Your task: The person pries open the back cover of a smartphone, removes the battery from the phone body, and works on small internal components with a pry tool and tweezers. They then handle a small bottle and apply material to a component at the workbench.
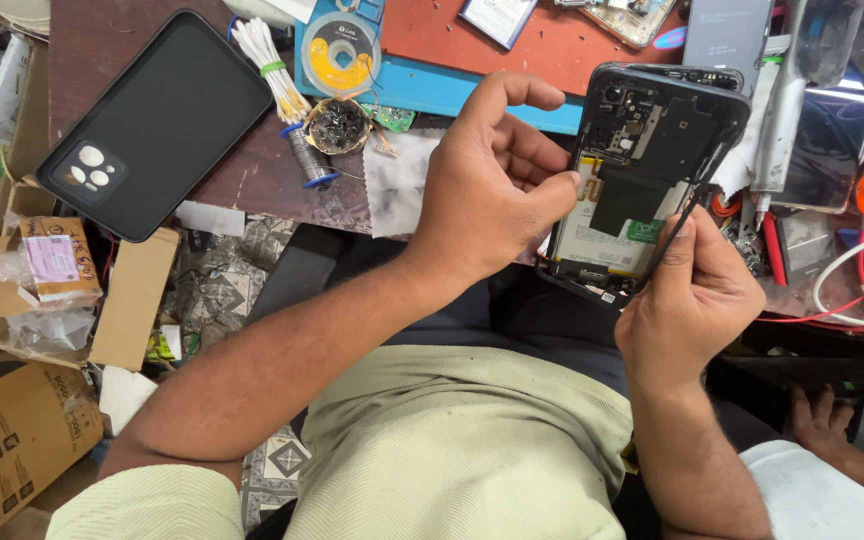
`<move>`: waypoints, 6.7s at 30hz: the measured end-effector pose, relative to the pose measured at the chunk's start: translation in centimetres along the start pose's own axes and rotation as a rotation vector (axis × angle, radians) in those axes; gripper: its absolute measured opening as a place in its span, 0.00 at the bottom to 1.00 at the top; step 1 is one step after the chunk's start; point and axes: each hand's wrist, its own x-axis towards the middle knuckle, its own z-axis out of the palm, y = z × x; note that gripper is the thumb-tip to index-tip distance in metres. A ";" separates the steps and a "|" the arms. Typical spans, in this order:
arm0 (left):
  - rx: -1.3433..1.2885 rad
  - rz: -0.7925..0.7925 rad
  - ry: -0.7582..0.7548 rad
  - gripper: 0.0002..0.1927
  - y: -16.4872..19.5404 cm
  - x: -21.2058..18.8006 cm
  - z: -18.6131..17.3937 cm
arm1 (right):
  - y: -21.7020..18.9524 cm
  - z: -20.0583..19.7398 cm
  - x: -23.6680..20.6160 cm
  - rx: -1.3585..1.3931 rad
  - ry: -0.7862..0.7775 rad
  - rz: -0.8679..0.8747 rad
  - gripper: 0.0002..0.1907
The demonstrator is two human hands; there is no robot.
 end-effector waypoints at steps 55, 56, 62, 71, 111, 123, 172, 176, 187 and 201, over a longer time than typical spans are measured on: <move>0.058 0.151 -0.127 0.56 -0.9 -0.7 1.1 | -1.1 0.1 -1.1 -0.755 0.006 -0.441 0.10; 0.037 0.127 -0.122 0.56 -0.9 -0.5 1.1 | -1.2 0.2 -1.1 -0.751 -0.023 -0.478 0.09; -0.154 0.045 -0.182 0.54 -1.4 -0.4 0.2 | -1.0 0.5 -0.6 -0.472 0.099 -0.105 0.10; -0.582 -0.106 -0.255 0.45 -2.3 1.0 -1.1 | 0.1 -0.9 2.0 0.066 0.051 0.106 0.12; -0.561 -0.148 0.009 0.39 -3.0 1.1 0.4 | -5.5 7.0 9.2 -1.589 -0.656 -0.591 0.09; -0.536 -0.151 0.024 0.37 -3.0 1.3 0.3 | -5.3 6.8 10.2 -1.512 -0.763 -0.479 0.10; -0.825 -0.177 -0.057 0.30 -1.7 1.8 -1.9 | -2.5 -1.2 6.2 0.094 -0.123 0.302 0.20; -0.819 -0.158 -0.071 0.30 -1.7 1.8 -1.9 | -2.9 -2.1 7.0 0.150 -0.062 0.308 0.19; -0.686 -0.166 -0.192 0.35 -1.3 1.5 -1.9 | -2.7 -2.9 7.2 0.367 0.043 0.119 0.21; -0.821 0.132 0.475 0.27 5.0 2.6 -8.7 | -2.5 -4.7 3.7 0.346 0.019 0.132 0.17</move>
